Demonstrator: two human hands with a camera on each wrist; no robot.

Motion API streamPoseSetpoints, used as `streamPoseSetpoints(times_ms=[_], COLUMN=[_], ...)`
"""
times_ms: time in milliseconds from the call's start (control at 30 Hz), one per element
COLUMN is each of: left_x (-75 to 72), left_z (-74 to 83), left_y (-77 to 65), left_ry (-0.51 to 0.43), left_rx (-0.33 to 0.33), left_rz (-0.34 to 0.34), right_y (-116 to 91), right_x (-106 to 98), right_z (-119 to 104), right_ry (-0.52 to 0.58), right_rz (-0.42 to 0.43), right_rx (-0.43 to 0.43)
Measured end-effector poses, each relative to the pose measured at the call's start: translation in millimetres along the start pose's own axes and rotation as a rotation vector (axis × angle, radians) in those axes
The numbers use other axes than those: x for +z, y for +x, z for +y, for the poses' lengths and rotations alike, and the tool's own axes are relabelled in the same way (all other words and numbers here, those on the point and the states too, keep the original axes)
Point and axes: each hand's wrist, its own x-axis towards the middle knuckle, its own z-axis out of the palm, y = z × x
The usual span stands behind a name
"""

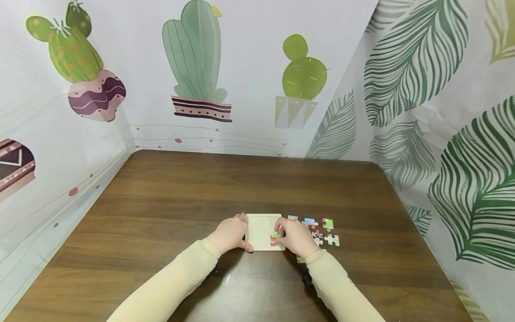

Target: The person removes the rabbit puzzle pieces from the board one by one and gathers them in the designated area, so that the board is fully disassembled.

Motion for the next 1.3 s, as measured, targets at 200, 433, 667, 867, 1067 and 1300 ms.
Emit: streamPoseSetpoints(times_ms=[200, 433, 667, 867, 1067, 1300], left_x=[-1.3, -1.6, -1.2, -1.7, -2.6, -2.1], left_z=[0.5, 0.3, 0.1, -0.3, -0.7, -0.6], left_y=[0.5, 0.5, 0.7, 1.0, 0.7, 0.0], left_ry=[-0.008, -0.003, -0.009, -0.018, -0.022, -0.035], left_rx=[-0.003, -0.002, 0.002, 0.003, 0.006, 0.004], left_rz=[-0.009, 0.004, 0.017, 0.008, -0.006, -0.011], right_y=[-1, 1, 2, -1, -7, -19], right_x=[1, 0, 0, -2, -6, -13], right_z=[3, 6, 11, 16, 26, 38], right_ry=[0.062, 0.087, 0.149, 0.201, 0.218, 0.210], right_rz=[-0.007, 0.003, -0.003, 0.026, 0.038, 0.041], right_rx=[-0.014, -0.030, -0.003, -0.002, 0.017, 0.030])
